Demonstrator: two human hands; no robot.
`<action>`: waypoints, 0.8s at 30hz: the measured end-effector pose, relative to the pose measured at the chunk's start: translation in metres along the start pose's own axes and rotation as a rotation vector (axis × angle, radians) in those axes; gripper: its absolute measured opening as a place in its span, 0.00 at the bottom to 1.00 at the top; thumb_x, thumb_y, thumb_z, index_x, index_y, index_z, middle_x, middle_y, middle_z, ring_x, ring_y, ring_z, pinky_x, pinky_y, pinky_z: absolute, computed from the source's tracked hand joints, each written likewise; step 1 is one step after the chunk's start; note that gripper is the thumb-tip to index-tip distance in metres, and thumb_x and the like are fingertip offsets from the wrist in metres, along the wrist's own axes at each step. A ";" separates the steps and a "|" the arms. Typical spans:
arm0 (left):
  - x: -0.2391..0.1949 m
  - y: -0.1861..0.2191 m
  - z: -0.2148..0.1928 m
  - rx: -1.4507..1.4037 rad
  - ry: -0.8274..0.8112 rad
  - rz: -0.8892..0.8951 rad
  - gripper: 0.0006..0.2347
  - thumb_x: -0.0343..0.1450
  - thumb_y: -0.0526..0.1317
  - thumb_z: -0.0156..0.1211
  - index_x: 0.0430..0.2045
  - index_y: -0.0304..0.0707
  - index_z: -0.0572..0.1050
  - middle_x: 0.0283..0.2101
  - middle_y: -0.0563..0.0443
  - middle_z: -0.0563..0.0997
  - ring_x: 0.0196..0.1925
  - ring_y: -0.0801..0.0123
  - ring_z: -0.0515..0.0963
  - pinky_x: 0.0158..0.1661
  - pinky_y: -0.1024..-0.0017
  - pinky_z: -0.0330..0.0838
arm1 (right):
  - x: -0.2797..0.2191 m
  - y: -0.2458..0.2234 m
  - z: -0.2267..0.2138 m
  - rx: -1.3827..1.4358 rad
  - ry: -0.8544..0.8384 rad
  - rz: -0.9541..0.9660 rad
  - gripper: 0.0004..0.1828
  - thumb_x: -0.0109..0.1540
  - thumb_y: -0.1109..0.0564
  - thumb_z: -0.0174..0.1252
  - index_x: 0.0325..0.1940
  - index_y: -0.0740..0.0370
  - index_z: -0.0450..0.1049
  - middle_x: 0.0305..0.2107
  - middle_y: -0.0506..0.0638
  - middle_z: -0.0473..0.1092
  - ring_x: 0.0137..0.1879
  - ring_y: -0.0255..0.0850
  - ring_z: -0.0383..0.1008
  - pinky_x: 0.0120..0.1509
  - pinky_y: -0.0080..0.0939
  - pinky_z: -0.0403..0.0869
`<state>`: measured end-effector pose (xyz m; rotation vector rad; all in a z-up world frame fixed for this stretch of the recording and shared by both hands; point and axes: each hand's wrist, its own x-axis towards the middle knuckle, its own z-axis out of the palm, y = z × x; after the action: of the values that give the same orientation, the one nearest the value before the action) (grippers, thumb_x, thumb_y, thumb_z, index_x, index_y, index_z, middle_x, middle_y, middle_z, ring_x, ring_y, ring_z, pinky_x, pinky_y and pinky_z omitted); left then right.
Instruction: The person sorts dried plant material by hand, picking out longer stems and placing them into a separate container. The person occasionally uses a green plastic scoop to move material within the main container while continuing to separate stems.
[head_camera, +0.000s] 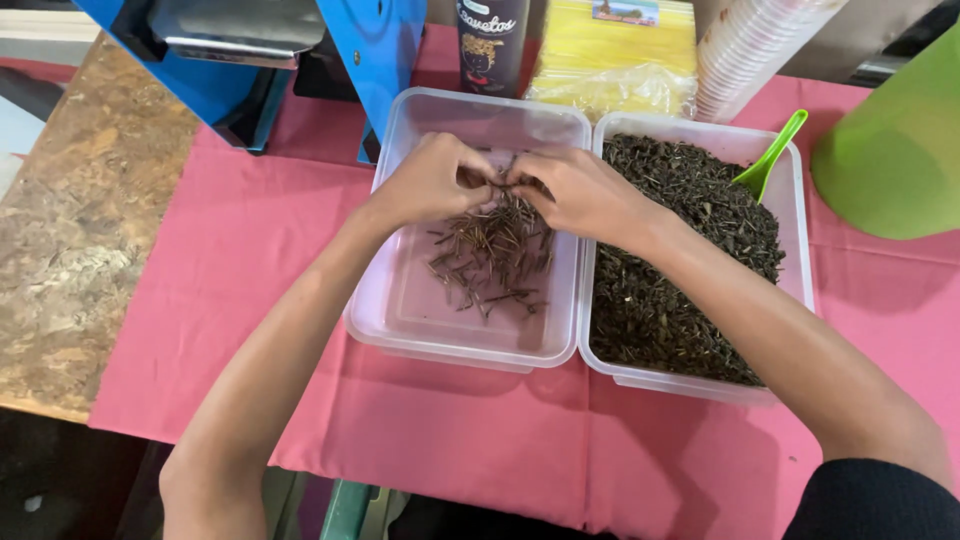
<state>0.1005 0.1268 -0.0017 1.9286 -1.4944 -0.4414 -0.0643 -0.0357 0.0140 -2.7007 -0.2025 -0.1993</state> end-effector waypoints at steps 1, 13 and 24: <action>-0.001 -0.006 -0.003 -0.003 0.007 -0.003 0.08 0.61 0.44 0.66 0.30 0.57 0.86 0.24 0.56 0.85 0.32 0.58 0.85 0.38 0.63 0.76 | 0.005 0.000 0.004 -0.002 -0.006 -0.005 0.06 0.68 0.60 0.56 0.45 0.66 0.76 0.36 0.61 0.77 0.43 0.60 0.80 0.42 0.55 0.79; -0.006 -0.010 0.003 0.084 -0.083 -0.062 0.08 0.61 0.43 0.66 0.31 0.54 0.86 0.28 0.51 0.86 0.34 0.52 0.86 0.38 0.59 0.76 | 0.021 0.013 0.012 -0.055 -0.244 0.196 0.14 0.64 0.55 0.59 0.35 0.70 0.80 0.26 0.61 0.76 0.34 0.56 0.80 0.37 0.52 0.77; 0.008 -0.026 0.028 0.414 -0.087 -0.283 0.09 0.60 0.42 0.66 0.31 0.58 0.85 0.33 0.48 0.85 0.39 0.41 0.85 0.40 0.49 0.80 | 0.027 -0.007 -0.003 -0.007 -0.275 0.099 0.16 0.64 0.67 0.54 0.54 0.76 0.77 0.42 0.68 0.76 0.49 0.62 0.79 0.51 0.55 0.78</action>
<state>0.1044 0.1144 -0.0388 2.4928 -1.4567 -0.3611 -0.0392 -0.0275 0.0239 -2.7289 -0.1479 0.2022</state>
